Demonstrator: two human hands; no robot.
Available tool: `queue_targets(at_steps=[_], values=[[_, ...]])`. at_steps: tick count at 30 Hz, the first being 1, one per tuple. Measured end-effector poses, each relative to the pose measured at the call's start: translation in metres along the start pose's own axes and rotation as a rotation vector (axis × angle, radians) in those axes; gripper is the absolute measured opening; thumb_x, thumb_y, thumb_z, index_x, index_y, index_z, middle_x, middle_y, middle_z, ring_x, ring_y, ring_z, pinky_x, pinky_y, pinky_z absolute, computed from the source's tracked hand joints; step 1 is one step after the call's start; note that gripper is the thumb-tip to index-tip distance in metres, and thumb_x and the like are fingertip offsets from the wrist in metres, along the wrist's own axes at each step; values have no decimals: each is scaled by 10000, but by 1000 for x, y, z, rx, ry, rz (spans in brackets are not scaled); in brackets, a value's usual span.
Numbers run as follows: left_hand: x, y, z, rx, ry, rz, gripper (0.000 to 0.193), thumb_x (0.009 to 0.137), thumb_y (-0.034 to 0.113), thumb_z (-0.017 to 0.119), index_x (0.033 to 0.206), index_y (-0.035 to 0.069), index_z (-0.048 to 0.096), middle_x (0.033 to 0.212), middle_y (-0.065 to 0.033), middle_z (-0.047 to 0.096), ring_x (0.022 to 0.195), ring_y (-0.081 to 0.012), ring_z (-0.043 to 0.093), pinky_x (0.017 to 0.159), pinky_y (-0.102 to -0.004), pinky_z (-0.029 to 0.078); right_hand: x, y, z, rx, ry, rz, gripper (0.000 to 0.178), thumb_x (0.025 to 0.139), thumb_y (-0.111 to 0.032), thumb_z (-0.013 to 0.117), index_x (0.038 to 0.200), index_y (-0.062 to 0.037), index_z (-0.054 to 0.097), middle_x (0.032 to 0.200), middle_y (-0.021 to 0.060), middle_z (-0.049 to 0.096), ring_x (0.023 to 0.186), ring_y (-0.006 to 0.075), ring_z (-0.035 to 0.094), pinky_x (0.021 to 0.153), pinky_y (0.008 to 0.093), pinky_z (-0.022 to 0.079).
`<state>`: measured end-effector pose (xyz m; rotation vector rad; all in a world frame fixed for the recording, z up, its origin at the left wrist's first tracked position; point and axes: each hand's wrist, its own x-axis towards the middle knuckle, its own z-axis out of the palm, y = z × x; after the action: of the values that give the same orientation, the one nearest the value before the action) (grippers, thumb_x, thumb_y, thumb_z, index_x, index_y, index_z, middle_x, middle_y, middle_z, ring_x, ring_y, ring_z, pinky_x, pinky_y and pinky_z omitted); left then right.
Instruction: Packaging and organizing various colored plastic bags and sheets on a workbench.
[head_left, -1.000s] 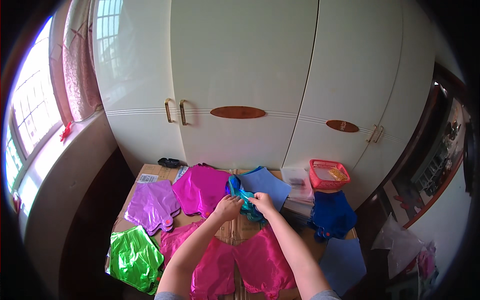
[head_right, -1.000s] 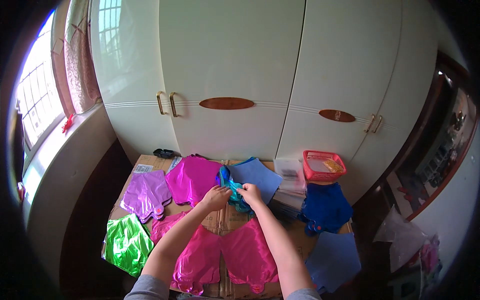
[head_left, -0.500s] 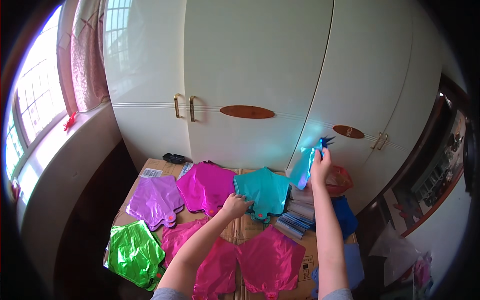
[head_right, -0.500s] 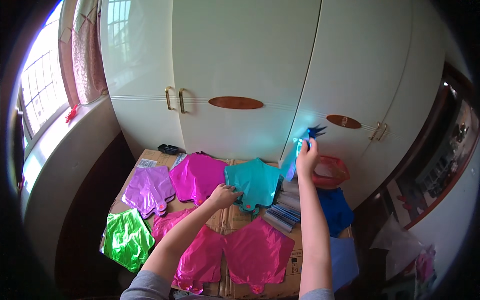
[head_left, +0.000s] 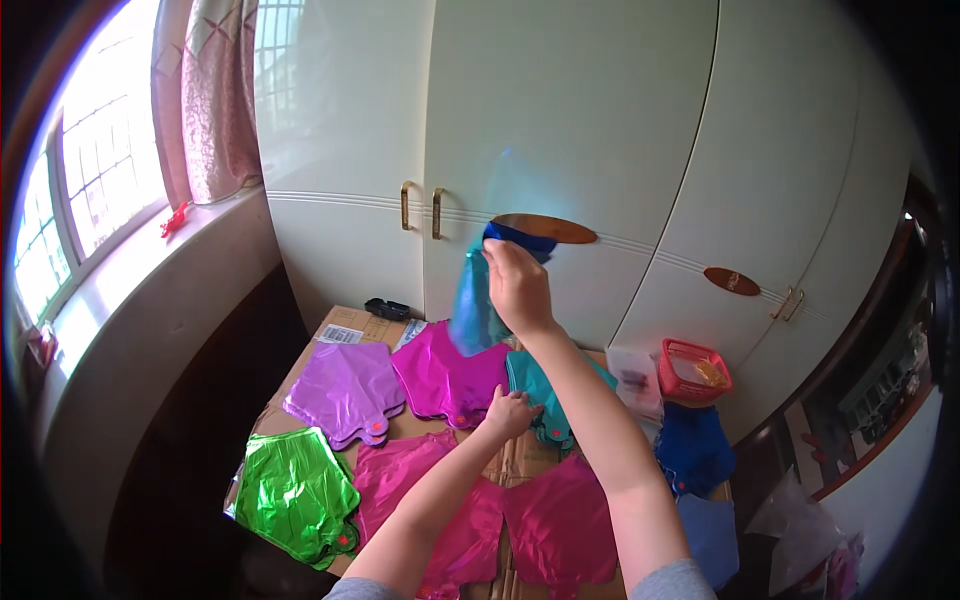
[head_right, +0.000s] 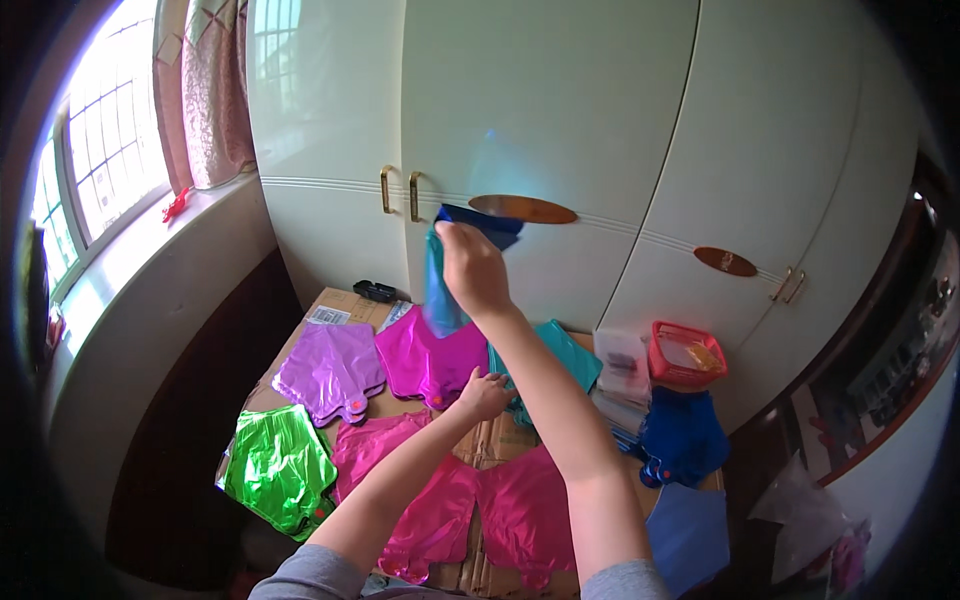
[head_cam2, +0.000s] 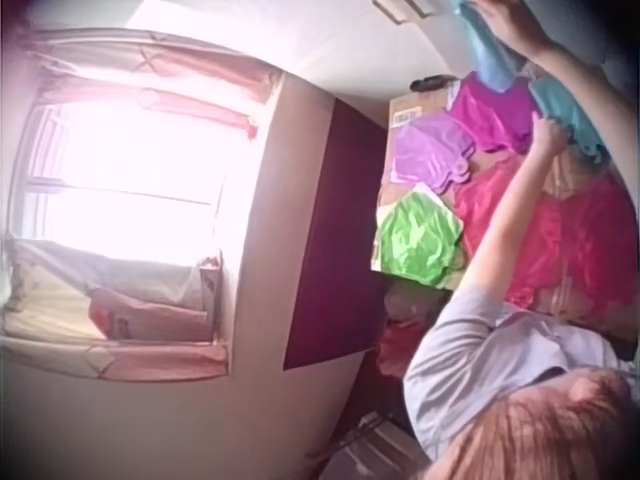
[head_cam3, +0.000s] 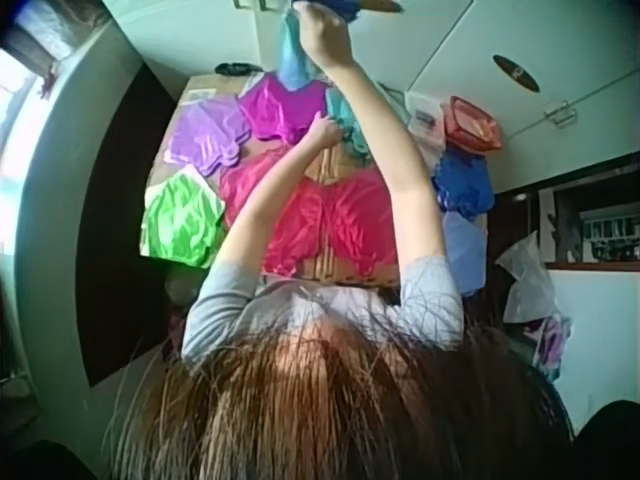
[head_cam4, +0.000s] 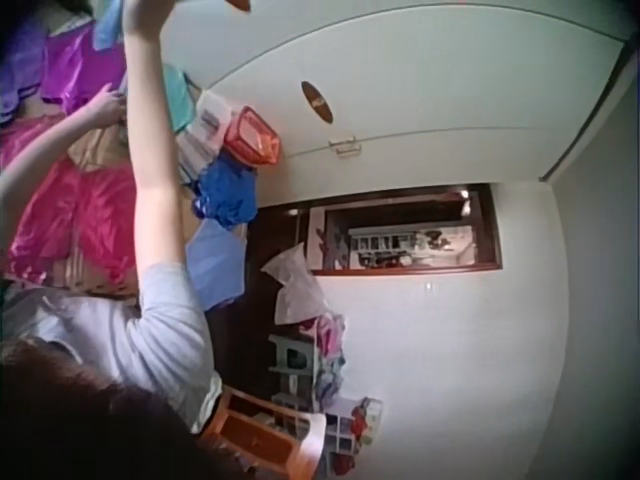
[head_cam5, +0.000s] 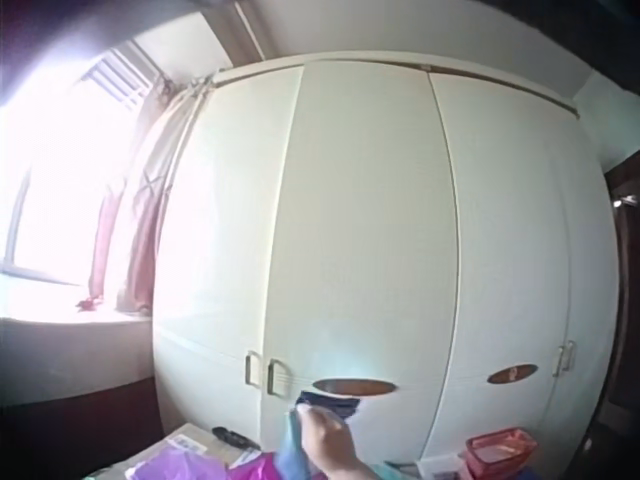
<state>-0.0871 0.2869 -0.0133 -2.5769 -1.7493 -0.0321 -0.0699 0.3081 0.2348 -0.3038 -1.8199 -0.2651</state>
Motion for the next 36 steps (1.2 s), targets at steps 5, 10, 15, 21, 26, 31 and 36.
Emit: queue_targets(at_steps=[5,10,15,21,26,31,36], values=[[3,-14,43,-3,327,-2,410,927,237,418,1323,256,521,1350,-117,494,1287,-258,437,1052,-651,222,0,-37,39,-15,-184,-377,107,791,-83,564,898,-77,559,686,45,494,692,217,562,590,360,478],[-26,3,24,-356,585,231,435,873,289,525,1263,99,552,1317,-123,518,1296,-308,409,1088,-552,241,-71,-46,81,-120,-513,-796,63,790,-178,551,767,-125,578,677,2,539,659,154,570,582,288,455],[-88,21,-6,-349,483,394,425,793,257,626,1180,86,582,1235,-111,563,1255,-300,444,1053,-485,297,-174,-18,98,-71,-871,-601,38,779,-182,560,756,-152,562,659,16,592,661,174,624,545,300,497],[-164,-8,-43,-290,141,251,399,788,241,630,1165,115,591,1211,-71,578,1241,-256,473,1059,-489,289,-206,-39,87,-13,-751,-408,47,798,-158,555,777,-117,553,707,28,545,681,189,618,582,318,515],[-184,-41,-53,-237,177,140,357,798,255,630,1134,134,618,1174,-53,608,1212,-242,503,1022,-467,347,-233,-24,92,2,-874,-287,61,795,-156,564,800,-105,598,786,49,585,771,209,628,673,344,529],[-193,-81,-37,-148,189,-42,330,793,286,627,1081,126,658,1104,-46,650,1148,-221,551,981,-418,393,-220,-39,95,131,-908,-11,124,798,-183,591,853,-94,657,879,64,632,842,250,636,731,364,535],[-194,-110,-32,-50,259,-198,249,789,295,610,947,111,669,1070,-35,661,1061,-201,588,944,-391,403,-227,-44,100,113,-955,30,145,804,-227,620,820,-92,670,845,72,641,830,262,645,740,377,534]])
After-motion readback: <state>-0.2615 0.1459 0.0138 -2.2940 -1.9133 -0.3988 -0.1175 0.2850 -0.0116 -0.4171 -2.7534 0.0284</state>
